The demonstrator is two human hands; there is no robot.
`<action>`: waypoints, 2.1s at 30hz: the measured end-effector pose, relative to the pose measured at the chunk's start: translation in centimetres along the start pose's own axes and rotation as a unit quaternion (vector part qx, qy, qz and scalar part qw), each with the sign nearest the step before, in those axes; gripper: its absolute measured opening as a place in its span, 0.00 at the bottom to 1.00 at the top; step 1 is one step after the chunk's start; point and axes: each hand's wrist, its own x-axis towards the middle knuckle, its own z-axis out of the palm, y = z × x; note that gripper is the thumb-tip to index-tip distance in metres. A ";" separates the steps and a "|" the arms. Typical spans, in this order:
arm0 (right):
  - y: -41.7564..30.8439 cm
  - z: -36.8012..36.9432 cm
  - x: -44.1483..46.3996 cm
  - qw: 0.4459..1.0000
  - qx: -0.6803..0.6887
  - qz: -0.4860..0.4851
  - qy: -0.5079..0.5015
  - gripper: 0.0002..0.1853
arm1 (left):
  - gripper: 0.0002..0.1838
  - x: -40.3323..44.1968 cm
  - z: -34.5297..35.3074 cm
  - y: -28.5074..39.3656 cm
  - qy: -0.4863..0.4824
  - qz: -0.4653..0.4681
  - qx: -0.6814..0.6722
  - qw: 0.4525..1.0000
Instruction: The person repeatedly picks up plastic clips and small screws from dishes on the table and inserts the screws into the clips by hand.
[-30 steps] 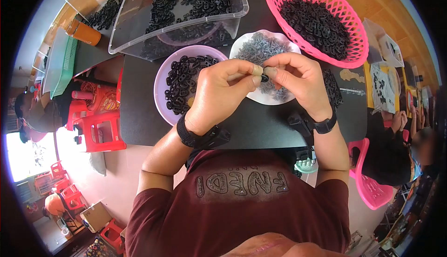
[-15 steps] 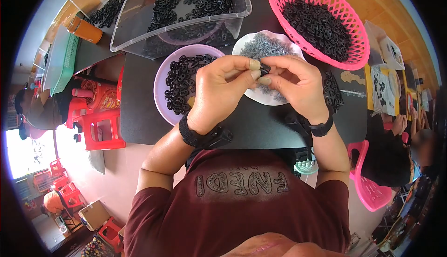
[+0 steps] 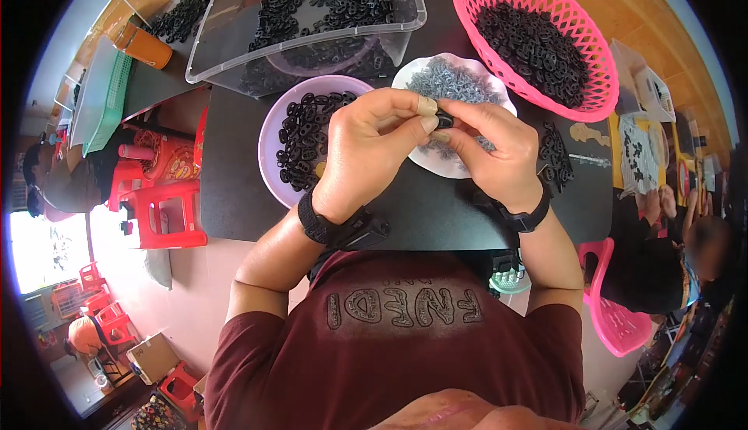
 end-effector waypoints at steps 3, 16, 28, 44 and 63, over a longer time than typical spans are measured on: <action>0.1 0.3 0.1 0.999 -0.013 -0.034 0.011 0.19 | 0.07 0.0 0.1 -0.1 -0.003 0.007 -0.005 1.000; -0.6 -1.7 1.0 0.988 -0.111 -0.048 0.097 0.15 | 0.15 0.5 0.2 1.1 -0.039 -0.023 -0.059 0.997; -5.8 -11.5 3.4 0.955 -0.266 0.028 0.131 0.22 | 0.30 -3.1 -1.9 12.1 -0.044 0.360 0.172 0.916; -19.8 -11.3 2.8 0.887 0.339 -0.298 -0.091 0.09 | 0.28 -2.8 -2.4 11.5 -0.072 0.350 0.276 0.892; -13.2 -2.2 2.5 0.883 0.351 -0.278 -0.144 0.06 | 0.25 -1.2 -4.2 13.2 -0.033 0.304 0.259 0.916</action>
